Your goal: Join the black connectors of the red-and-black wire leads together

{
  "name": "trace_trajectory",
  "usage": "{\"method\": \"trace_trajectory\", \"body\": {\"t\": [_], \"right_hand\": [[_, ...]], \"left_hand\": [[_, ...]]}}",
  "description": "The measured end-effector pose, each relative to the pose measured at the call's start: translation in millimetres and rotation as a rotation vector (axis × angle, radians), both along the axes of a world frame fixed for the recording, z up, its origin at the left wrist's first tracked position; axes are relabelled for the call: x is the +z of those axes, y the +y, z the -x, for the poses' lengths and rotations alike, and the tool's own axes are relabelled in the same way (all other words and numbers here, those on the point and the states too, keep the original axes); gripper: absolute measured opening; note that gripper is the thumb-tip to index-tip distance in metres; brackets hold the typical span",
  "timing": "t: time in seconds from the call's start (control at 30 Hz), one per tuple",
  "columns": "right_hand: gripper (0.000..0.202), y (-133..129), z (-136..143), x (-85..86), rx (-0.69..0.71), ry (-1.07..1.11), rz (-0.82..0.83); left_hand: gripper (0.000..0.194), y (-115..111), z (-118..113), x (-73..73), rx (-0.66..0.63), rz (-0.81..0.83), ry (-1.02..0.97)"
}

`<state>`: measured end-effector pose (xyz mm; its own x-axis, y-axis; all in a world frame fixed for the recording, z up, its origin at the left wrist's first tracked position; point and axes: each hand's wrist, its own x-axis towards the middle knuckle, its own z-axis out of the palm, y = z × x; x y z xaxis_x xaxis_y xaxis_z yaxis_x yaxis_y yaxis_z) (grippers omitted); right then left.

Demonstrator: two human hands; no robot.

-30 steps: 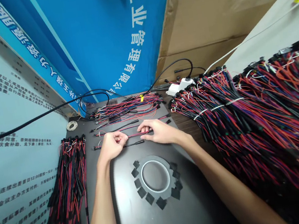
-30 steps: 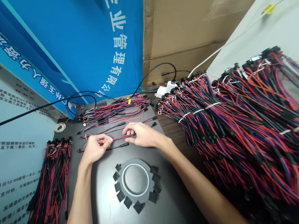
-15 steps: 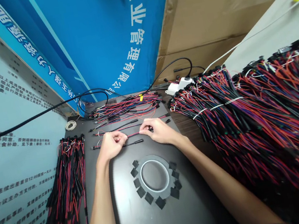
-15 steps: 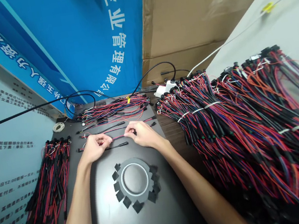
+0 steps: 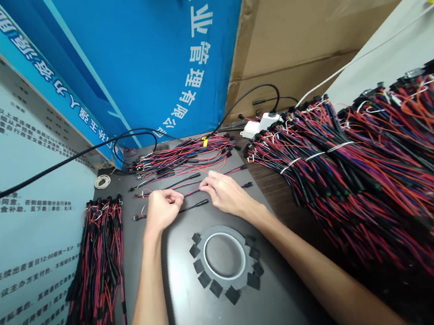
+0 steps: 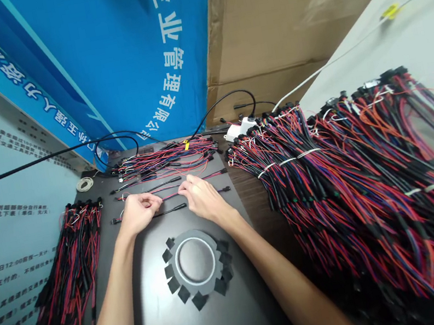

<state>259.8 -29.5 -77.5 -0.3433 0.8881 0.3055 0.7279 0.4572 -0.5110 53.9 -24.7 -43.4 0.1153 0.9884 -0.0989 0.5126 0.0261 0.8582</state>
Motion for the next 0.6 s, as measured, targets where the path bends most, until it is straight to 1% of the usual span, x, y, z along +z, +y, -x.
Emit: {"method": "trace_trajectory", "body": {"t": [0.13, 0.23, 0.3, 0.47, 0.53, 0.6], "right_hand": [[0.026, -2.4, 4.4, -0.3, -0.114, -0.018, 0.031], [0.024, -2.7, 2.7, 0.6, -0.14, 0.022, 0.046], [0.021, -1.2, -1.8, 1.1, -0.11, 0.077, 0.063], [0.014, 5.4, -15.4, 2.5, 0.062, 0.252, 0.129], [0.014, 6.9, -17.7, 3.4, 0.078, 0.288, 0.146], [0.013, 7.2, -17.9, 4.4, 0.066, 0.282, 0.144]], "left_hand": [[0.016, 0.5, -1.1, -0.5, 0.011, -0.039, 0.034], [0.016, 0.4, 0.2, -2.4, 0.006, -0.073, 0.039], [0.015, -0.3, 2.2, -3.8, -0.008, -0.08, 0.027], [0.021, -1.8, 7.0, -4.4, -0.079, -0.051, -0.008], [0.021, -1.9, 7.5, -3.4, -0.094, -0.035, -0.02], [0.021, -1.8, 7.4, -2.4, -0.089, -0.023, -0.032]]}}
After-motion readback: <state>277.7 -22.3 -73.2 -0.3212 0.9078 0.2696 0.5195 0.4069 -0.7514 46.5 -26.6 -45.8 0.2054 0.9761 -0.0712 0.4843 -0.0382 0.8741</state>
